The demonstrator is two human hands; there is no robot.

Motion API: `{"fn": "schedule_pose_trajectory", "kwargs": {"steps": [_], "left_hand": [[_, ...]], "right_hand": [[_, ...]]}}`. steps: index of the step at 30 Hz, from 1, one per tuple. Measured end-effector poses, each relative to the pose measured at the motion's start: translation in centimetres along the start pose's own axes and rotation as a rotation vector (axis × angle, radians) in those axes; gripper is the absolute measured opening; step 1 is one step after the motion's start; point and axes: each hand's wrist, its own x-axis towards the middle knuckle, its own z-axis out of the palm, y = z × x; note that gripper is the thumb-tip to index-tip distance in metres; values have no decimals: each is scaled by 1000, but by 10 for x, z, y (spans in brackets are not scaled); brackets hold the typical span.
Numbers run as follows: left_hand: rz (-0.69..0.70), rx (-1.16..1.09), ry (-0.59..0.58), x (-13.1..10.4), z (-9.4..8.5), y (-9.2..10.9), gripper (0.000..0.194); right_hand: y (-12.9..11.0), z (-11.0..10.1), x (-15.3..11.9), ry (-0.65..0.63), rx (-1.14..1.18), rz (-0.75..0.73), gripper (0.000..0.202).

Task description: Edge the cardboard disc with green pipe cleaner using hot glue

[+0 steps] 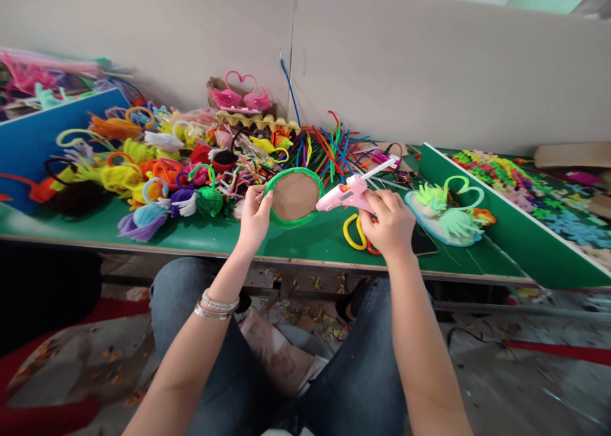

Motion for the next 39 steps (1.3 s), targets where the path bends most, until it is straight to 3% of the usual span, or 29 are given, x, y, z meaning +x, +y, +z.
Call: {"fn": "schedule_pose_trajectory", "kwargs": {"steps": [14, 21, 30, 32, 35, 39], "left_hand": [[-9, 10, -11, 1, -1, 0, 4], [-64, 3, 1, 1, -1, 1, 7], [-93, 18, -35, 2, -2, -2, 9], [-133, 0, -2, 2, -2, 0, 10], [-235, -123, 67, 6, -3, 4, 12], [-402, -351, 45, 14, -7, 6, 12]], "right_hand": [[5, 0, -1, 60, -70, 38, 30], [7, 2, -2, 79, -61, 155, 38], [16, 7, 1, 242, 63, 381, 50], [22, 10, 0, 162, 89, 439, 53], [30, 18, -4, -67, 74, 493, 52], [27, 32, -7, -381, 76, 501, 44]]}}
